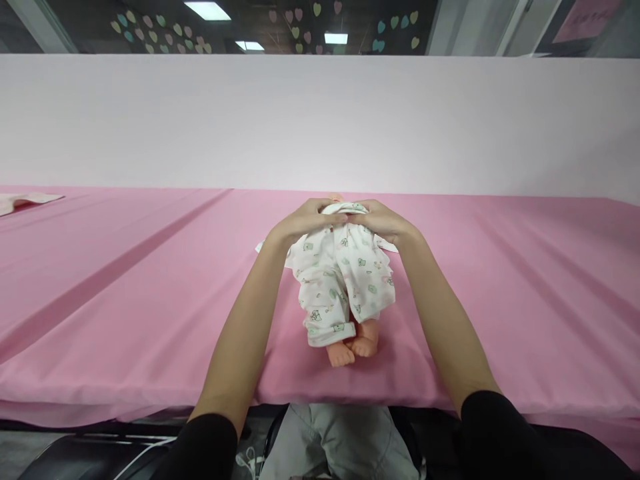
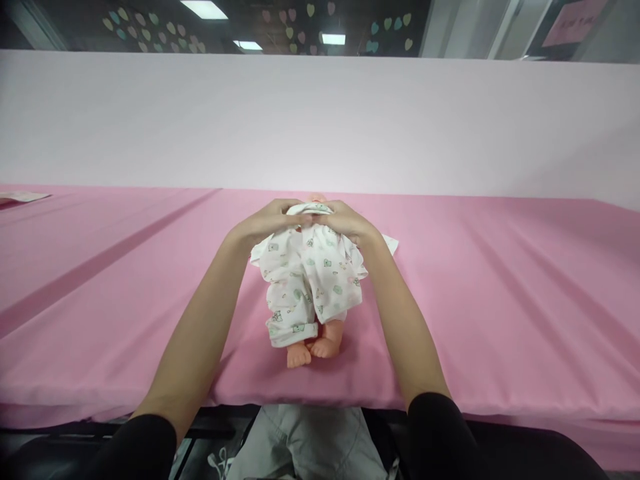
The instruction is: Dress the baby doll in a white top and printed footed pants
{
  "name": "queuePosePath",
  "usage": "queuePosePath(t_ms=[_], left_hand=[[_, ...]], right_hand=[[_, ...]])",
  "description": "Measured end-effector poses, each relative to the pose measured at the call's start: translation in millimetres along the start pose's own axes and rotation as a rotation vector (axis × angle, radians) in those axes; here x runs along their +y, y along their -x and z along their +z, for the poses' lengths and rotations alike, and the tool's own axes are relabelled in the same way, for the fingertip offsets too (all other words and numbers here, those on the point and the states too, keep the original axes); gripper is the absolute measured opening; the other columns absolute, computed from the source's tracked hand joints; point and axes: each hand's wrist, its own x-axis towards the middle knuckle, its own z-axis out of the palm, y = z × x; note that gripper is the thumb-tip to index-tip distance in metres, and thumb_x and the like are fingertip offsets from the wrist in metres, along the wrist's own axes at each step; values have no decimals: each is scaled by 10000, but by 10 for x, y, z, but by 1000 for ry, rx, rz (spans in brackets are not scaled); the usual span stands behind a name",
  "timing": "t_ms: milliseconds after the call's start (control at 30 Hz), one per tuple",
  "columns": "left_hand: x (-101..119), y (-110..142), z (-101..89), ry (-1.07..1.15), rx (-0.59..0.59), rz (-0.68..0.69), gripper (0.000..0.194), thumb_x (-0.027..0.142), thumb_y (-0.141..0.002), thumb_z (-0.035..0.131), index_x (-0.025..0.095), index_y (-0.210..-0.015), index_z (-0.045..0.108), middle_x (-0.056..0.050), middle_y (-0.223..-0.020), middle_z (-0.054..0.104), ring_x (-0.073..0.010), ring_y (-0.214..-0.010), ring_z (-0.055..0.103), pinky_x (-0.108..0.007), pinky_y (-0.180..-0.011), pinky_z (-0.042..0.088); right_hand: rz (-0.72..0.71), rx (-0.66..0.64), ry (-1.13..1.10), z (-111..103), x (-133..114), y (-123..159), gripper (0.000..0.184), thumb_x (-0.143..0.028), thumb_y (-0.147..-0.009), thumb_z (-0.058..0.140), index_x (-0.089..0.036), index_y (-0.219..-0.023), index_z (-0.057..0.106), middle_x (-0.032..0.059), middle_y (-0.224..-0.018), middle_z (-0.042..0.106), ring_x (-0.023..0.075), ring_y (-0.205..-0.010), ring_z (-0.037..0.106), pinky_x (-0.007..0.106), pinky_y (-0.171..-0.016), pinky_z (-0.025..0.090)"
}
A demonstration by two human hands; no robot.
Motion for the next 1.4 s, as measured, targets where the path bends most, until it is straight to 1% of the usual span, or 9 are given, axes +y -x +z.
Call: queuePosePath(t_ms=[133,367,467,600,900,1067,1167,1267,1400], left_hand=[[-41,-1,-10,157,-173,5,509,247,-634,750,192,-1111,579,-61,-1081,639,-209,-991,607,-318,-834,488],[-123,-35,-88,183,-105,-46,399,258,-711,674,206,-1098,594,-64,-1129,630,-189,-955,626,-281,-781,495],[-80,9,-86,84,-203,-73,413,312,-722,677,226,-1119,600,-57,-1163,622,-207,-1016,610,-285,-806,496],[-11,69,-64,-59,-350,-111,547,323,-633,757,241,-1150,598,-37,-1121,652,-233,-1066,592,-300,-853,489],[-74,53,-157,5,-282,-111,278,336,-667,736,170,-883,680,-32,-856,706,-195,-821,641,-266,-721,497],[-164,8,-97,156,-173,-29,344,347,-701,715,169,-992,671,-44,-917,704,-183,-823,638,-289,-758,501],[-181,-3,-68,115,-250,-35,370,365,-694,722,175,-1008,671,-56,-988,698,-201,-894,637,-299,-800,500],[-162,13,-74,-34,-301,-91,518,329,-619,780,227,-1104,631,-42,-1099,671,-225,-1003,613,-303,-841,494],[-103,55,-103,-150,-278,-124,548,312,-600,784,253,-1117,611,-23,-1075,677,-229,-1033,601,-294,-835,497]], right_hand=[[-6,19,-151,67,-19,3,180,-177,-758,635,-132,-930,658,47,-861,660,143,-745,604,228,-625,483],[18,-227,122,-12,3,40,426,-350,-684,776,-210,-1063,643,47,-1024,666,192,-922,618,284,-757,519],[83,-194,246,-95,10,47,342,-343,-647,801,-193,-933,688,43,-907,685,198,-824,628,283,-687,519],[123,-203,100,-142,0,64,243,-310,-697,761,-152,-870,699,61,-855,696,185,-756,644,247,-609,514],[28,-314,-207,-44,30,53,410,-262,-646,812,-135,-1004,655,58,-912,694,173,-834,652,250,-722,541],[22,-298,107,-75,-22,77,439,-243,-634,807,-202,-1043,654,35,-988,679,209,-929,629,286,-748,531],[7,-276,275,-101,-18,58,318,-232,-667,771,-209,-971,683,35,-940,682,208,-887,623,288,-706,517],[41,-263,214,-114,-13,43,179,-236,-738,704,-188,-910,692,48,-915,682,196,-865,627,283,-704,510],[36,-286,-20,-96,-12,36,241,-249,-741,713,-158,-962,682,59,-918,687,178,-836,640,272,-726,518]])
